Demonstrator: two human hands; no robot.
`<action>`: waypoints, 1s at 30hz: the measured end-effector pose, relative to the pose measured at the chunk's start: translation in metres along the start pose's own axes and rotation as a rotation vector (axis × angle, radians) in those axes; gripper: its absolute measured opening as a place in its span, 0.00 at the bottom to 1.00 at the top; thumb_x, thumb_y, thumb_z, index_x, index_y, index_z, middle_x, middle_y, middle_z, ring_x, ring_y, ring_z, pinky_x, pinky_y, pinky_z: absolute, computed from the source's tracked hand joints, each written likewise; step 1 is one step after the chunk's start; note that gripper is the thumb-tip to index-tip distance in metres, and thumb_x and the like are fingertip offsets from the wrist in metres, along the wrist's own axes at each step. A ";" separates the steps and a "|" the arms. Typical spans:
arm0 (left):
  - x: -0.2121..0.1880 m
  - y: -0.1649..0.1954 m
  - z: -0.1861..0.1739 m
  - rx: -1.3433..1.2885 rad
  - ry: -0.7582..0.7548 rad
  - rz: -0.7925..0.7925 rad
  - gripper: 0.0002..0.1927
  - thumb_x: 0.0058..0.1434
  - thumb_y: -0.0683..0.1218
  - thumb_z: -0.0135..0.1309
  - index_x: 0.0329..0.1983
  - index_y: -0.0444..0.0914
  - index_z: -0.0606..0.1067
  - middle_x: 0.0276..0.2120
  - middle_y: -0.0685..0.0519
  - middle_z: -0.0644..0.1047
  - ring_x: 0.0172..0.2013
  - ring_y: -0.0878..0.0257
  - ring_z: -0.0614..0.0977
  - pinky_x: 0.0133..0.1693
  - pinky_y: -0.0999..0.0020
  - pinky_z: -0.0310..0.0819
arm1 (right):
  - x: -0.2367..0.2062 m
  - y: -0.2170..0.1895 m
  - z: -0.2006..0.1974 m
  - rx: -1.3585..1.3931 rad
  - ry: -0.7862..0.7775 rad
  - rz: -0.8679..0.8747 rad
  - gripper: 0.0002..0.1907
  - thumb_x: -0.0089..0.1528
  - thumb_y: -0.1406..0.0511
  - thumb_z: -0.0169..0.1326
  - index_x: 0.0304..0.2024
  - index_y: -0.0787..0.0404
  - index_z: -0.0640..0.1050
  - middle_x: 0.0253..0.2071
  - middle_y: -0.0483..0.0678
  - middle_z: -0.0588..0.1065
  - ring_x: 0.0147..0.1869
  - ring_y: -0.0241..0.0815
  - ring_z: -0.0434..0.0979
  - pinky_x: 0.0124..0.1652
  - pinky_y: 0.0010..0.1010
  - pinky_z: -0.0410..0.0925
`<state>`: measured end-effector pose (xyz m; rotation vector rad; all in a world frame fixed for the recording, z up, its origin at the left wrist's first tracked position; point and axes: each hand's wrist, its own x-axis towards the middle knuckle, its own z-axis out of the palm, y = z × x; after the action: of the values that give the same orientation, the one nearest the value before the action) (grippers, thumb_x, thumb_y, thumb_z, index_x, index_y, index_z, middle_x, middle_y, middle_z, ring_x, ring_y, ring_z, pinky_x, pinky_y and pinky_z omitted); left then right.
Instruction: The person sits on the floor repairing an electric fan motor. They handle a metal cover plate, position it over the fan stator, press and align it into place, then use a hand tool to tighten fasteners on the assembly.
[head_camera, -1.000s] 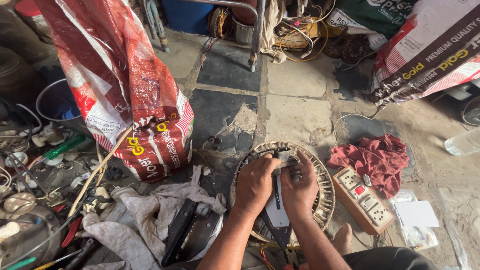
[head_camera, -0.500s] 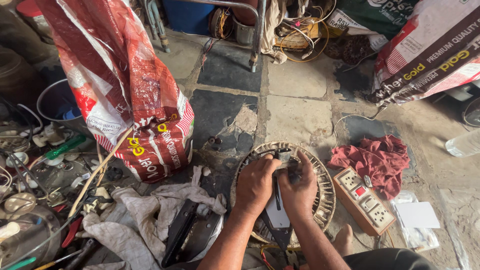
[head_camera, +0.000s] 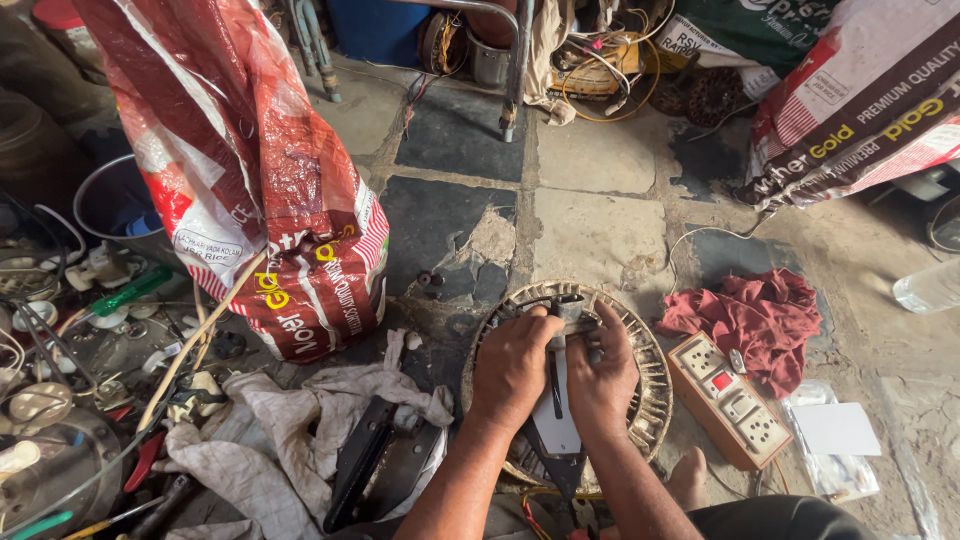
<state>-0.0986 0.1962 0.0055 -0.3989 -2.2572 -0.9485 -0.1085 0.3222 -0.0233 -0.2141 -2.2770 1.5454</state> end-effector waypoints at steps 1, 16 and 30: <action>0.000 0.000 0.000 0.005 0.007 0.008 0.13 0.58 0.34 0.52 0.46 0.39 0.73 0.44 0.46 0.80 0.42 0.49 0.84 0.42 0.55 0.79 | 0.000 -0.001 -0.001 -0.061 0.007 -0.014 0.29 0.59 0.70 0.59 0.64 0.57 0.73 0.38 0.44 0.76 0.40 0.34 0.76 0.41 0.27 0.71; -0.005 -0.005 0.007 0.067 0.050 0.037 0.12 0.62 0.35 0.51 0.48 0.39 0.74 0.45 0.46 0.80 0.46 0.49 0.83 0.48 0.57 0.79 | 0.030 0.032 -0.078 -0.068 -0.058 0.115 0.31 0.62 0.72 0.55 0.68 0.55 0.68 0.56 0.47 0.77 0.54 0.40 0.78 0.46 0.31 0.73; -0.023 0.004 -0.027 0.098 0.218 -0.439 0.10 0.64 0.37 0.50 0.48 0.37 0.75 0.40 0.44 0.79 0.43 0.45 0.82 0.44 0.55 0.75 | 0.016 0.037 -0.087 -0.261 -0.232 0.049 0.16 0.61 0.64 0.58 0.50 0.61 0.82 0.38 0.51 0.83 0.41 0.40 0.84 0.43 0.32 0.74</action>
<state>-0.0673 0.1785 0.0067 0.2456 -2.2156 -1.0319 -0.0926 0.4166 -0.0254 -0.1674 -2.6742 1.3528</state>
